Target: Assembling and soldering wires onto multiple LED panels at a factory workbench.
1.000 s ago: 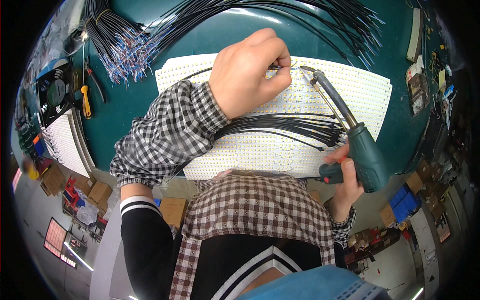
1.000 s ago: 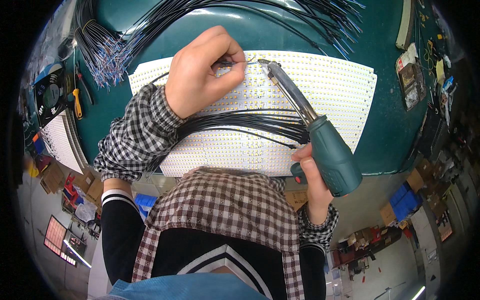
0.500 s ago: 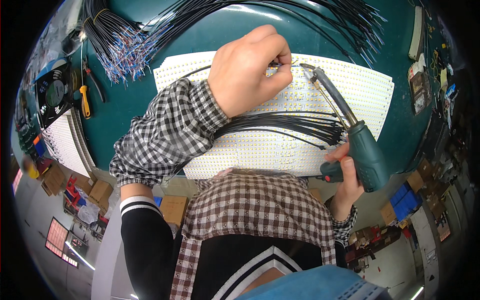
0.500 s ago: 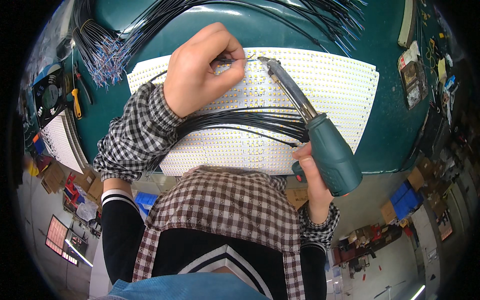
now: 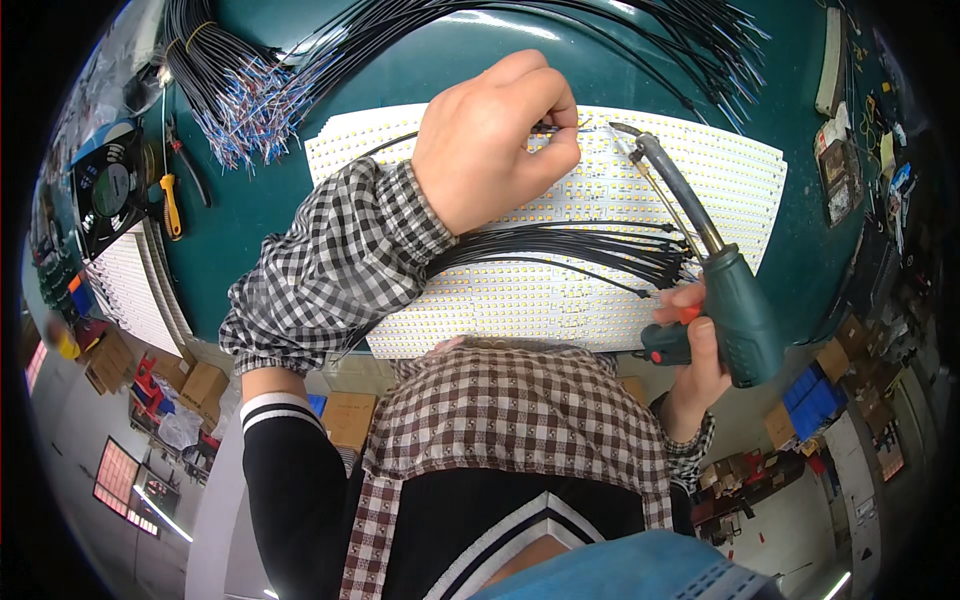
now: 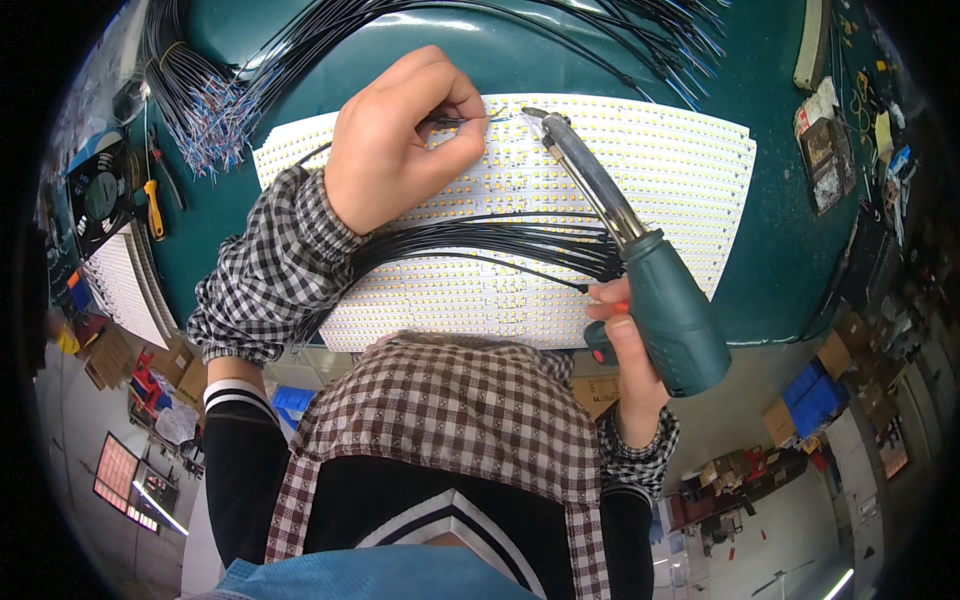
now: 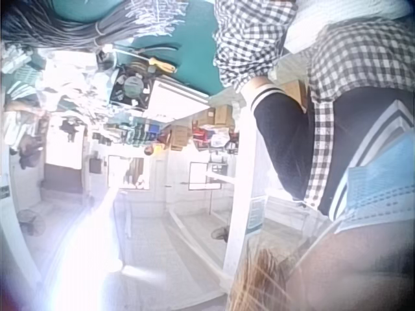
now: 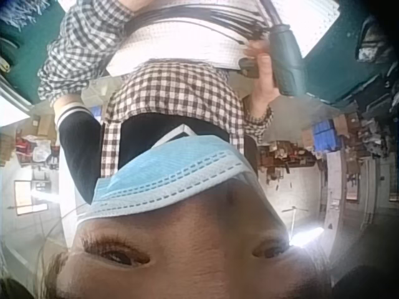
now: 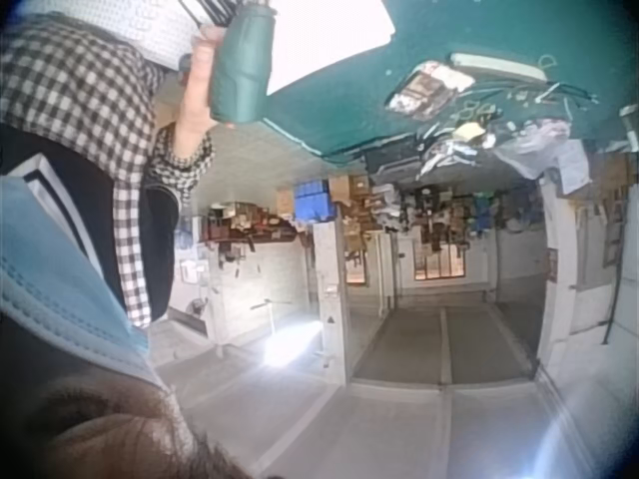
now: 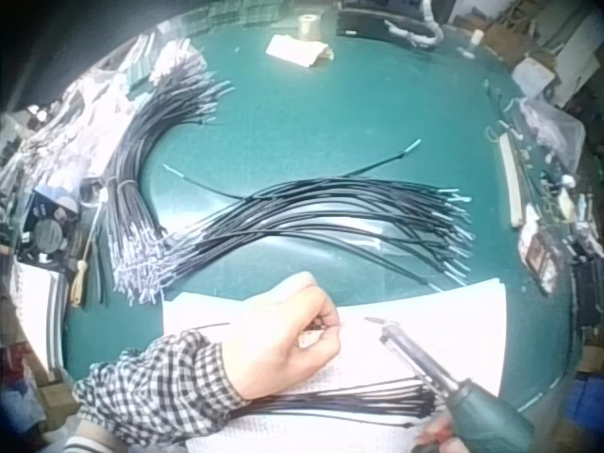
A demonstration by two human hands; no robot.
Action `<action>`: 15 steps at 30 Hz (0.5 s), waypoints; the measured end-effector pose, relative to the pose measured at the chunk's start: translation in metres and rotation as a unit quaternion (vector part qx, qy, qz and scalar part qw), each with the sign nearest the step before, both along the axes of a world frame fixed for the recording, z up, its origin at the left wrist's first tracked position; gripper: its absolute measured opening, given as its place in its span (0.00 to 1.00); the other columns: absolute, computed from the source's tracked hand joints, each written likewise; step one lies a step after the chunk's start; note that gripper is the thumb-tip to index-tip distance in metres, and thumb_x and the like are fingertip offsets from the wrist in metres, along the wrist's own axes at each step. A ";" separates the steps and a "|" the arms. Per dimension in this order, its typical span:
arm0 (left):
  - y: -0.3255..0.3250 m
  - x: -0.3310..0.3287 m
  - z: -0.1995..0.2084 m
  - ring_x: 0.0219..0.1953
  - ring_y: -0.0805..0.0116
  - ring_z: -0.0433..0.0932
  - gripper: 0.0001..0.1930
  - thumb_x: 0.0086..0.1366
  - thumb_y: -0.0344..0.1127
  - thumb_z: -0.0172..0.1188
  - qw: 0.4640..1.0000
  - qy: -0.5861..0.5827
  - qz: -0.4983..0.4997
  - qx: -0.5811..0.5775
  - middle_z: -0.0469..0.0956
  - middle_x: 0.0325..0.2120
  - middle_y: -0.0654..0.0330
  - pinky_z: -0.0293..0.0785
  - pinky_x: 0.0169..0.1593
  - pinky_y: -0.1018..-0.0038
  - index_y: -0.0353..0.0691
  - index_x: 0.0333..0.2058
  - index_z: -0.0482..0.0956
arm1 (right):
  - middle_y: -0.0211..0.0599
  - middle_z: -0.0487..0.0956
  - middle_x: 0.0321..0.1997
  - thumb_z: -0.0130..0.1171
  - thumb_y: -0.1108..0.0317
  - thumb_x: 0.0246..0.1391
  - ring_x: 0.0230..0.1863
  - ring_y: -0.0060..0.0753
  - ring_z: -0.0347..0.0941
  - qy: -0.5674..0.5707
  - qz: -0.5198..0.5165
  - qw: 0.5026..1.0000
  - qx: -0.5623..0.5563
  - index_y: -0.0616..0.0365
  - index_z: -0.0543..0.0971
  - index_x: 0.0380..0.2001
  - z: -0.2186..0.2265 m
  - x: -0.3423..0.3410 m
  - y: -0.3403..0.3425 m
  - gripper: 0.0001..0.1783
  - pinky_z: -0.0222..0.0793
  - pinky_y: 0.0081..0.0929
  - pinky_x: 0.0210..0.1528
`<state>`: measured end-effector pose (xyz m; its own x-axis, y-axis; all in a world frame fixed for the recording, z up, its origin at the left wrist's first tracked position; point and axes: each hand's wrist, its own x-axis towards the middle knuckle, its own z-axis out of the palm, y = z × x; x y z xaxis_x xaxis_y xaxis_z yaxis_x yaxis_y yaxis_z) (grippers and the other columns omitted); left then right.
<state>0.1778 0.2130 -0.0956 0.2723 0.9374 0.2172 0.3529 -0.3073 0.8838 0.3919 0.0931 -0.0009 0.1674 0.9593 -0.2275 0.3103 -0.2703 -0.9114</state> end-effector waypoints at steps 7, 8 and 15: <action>0.000 0.000 0.002 0.21 0.72 0.69 0.05 0.50 0.25 0.60 1.000 0.002 -0.002 -0.009 0.69 0.22 0.62 0.66 0.26 0.78 0.37 0.25 0.72 | 0.43 0.73 0.26 0.53 0.64 0.53 0.25 0.33 0.72 0.005 0.031 1.000 -0.005 0.73 0.69 0.41 -0.003 0.005 -0.001 0.20 0.72 0.29 0.29; 0.000 0.001 0.002 0.21 0.72 0.69 0.05 0.50 0.25 0.60 1.000 0.002 -0.002 -0.009 0.69 0.22 0.62 0.66 0.26 0.78 0.37 0.25 0.72 | 0.43 0.73 0.26 0.53 0.65 0.53 0.25 0.33 0.72 0.009 0.033 0.999 -0.002 0.73 0.69 0.40 -0.004 0.005 -0.002 0.19 0.72 0.29 0.29; 0.000 0.000 0.001 0.22 0.72 0.70 0.05 0.50 0.25 0.60 1.000 0.007 0.000 -0.002 0.69 0.23 0.62 0.67 0.26 0.78 0.37 0.25 0.72 | 0.43 0.73 0.26 0.52 0.66 0.54 0.25 0.32 0.71 0.011 0.032 0.999 -0.001 0.76 0.66 0.47 -0.005 0.007 -0.002 0.23 0.72 0.29 0.29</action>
